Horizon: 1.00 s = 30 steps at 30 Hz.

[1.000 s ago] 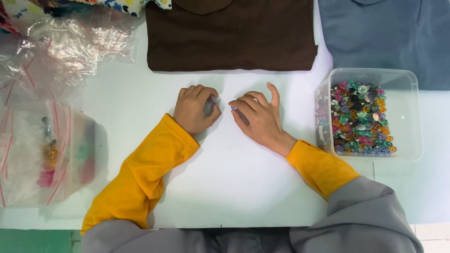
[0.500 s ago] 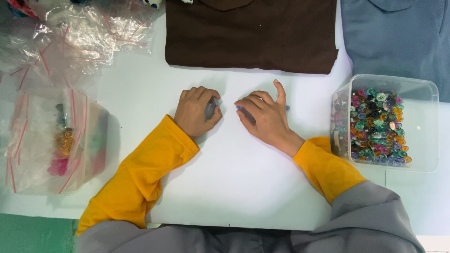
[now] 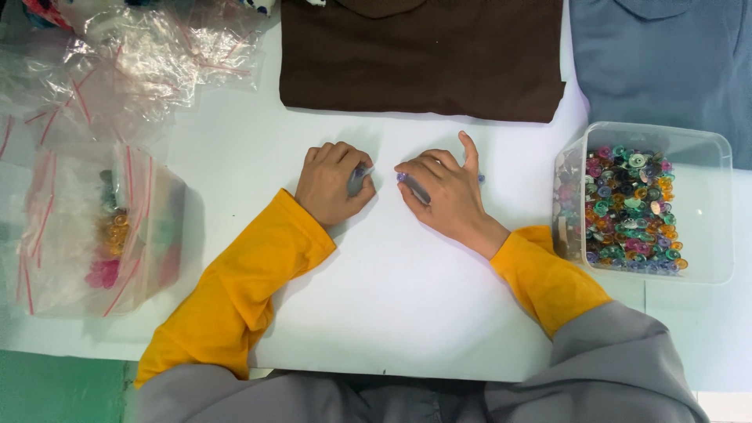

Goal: Sorting specific buttons from a mixed container and placing them into a small plastic bag

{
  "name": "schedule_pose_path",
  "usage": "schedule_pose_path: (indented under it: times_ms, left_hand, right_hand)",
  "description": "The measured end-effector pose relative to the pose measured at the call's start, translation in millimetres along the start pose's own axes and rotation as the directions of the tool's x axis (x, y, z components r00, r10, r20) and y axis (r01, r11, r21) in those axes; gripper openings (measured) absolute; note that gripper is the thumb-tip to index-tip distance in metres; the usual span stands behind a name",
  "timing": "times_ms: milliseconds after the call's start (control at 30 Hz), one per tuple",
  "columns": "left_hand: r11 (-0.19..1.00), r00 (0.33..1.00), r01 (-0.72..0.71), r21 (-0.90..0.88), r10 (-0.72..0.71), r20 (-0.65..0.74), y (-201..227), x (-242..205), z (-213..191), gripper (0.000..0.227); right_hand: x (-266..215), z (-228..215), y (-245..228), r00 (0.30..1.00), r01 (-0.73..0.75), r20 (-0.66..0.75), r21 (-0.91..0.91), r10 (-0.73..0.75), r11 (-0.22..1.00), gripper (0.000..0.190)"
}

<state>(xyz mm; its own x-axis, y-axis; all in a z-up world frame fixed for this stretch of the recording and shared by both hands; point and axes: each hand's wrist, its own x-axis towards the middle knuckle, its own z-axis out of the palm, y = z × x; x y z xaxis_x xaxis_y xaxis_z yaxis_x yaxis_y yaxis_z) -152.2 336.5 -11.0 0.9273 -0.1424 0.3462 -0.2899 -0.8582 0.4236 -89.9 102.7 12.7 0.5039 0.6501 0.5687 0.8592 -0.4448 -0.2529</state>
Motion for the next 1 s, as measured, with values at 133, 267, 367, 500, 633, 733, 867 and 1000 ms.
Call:
schedule_pose_path:
  times_ms: [133,267,367,500,633,733,867,1000]
  left_hand:
    - [1.0,1.0,-0.012,0.014,0.012,-0.009,1.9,0.5,-1.2,0.02]
    - [0.999,1.0,-0.003,0.039,0.003,0.0,5.8,0.5,-2.1,0.021]
    - [0.997,0.999,-0.035,0.065,0.036,-0.018,8.9,2.1,0.1,0.026]
    - [0.99,0.983,-0.115,0.085,0.126,-0.133,26.8,6.5,0.2,0.031]
    - [0.972,0.948,-0.221,0.073,0.232,-0.218,62.7,16.3,-0.2,0.033]
    - [0.961,0.932,-0.274,-0.03,0.258,-0.257,105.0,29.9,-0.9,0.034]
    - [0.912,0.909,-0.351,-0.212,0.278,-0.309,167.5,57.4,4.2,0.034]
    - [0.865,0.921,-0.371,-0.338,0.298,-0.25,222.7,98.8,23.4,0.038]
  right_hand:
    - [-3.4,-1.4,4.0,1.0,-0.003,-0.021,-0.009,0.003,1.0,0.016]
    - [-13.8,-13.1,7.8,0.994,-0.088,-0.061,-0.007,0.087,0.996,0.02]
    - [-21.3,-25.5,10.2,0.989,-0.131,-0.073,-0.02,0.129,0.991,0.019]
    - [-32.3,-44.5,7.0,0.987,-0.141,-0.087,-0.066,0.135,0.988,0.018]
    - [-44.8,-67.8,-3.1,0.986,-0.13,-0.116,-0.084,0.12,0.988,0.02]
    - [-50.9,-100.2,-12.1,0.987,-0.117,-0.126,-0.143,0.099,0.983,0.019]
    - [-64.9,-156.3,0.1,0.974,-0.193,-0.158,-0.195,0.163,0.962,0.021]
    - [-86.3,-206.1,38.2,0.934,-0.358,-0.102,-0.256,0.343,0.898,0.022]
